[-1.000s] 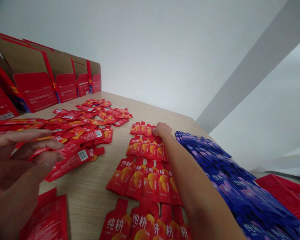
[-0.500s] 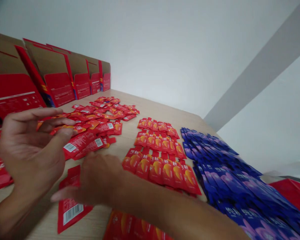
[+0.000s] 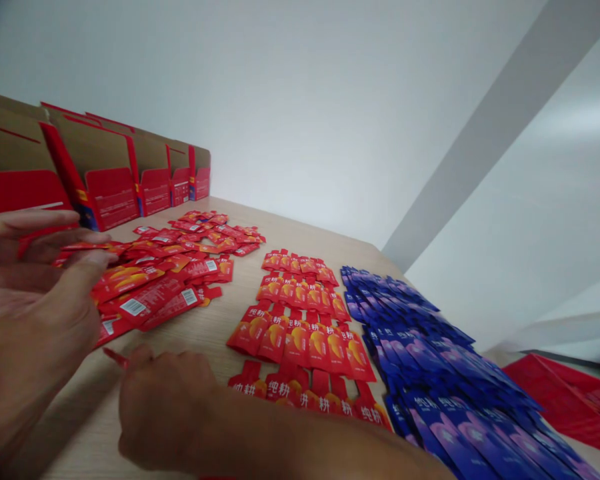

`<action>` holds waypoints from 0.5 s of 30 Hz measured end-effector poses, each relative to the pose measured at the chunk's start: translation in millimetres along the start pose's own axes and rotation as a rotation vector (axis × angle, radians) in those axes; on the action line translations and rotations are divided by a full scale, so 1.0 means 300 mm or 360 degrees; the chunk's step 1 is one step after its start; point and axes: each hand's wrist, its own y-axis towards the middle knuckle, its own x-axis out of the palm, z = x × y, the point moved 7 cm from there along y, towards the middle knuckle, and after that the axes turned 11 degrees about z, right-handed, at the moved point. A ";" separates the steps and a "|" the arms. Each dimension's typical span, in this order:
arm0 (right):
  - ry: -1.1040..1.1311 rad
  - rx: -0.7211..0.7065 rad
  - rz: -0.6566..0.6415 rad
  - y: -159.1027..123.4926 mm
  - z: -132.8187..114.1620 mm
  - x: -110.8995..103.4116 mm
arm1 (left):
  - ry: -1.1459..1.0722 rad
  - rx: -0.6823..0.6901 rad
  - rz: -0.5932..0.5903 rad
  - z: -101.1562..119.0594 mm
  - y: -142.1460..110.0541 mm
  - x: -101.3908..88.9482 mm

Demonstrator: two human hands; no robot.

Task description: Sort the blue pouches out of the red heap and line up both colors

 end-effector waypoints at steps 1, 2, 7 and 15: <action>-0.0004 0.0008 0.0012 -0.005 0.019 -0.010 | 0.0028 0.0013 0.0009 0.006 0.005 -0.003; -0.0003 0.0055 0.0040 -0.011 0.045 -0.026 | 0.0064 0.0036 0.0009 0.012 0.009 -0.006; 0.0667 0.0510 0.0720 -0.064 0.238 -0.210 | 0.0186 0.0062 0.0103 0.027 -0.003 -0.018; 0.1759 0.0313 0.0890 -0.058 0.355 -0.282 | -0.0142 -0.1445 -0.0612 -0.137 -0.281 0.155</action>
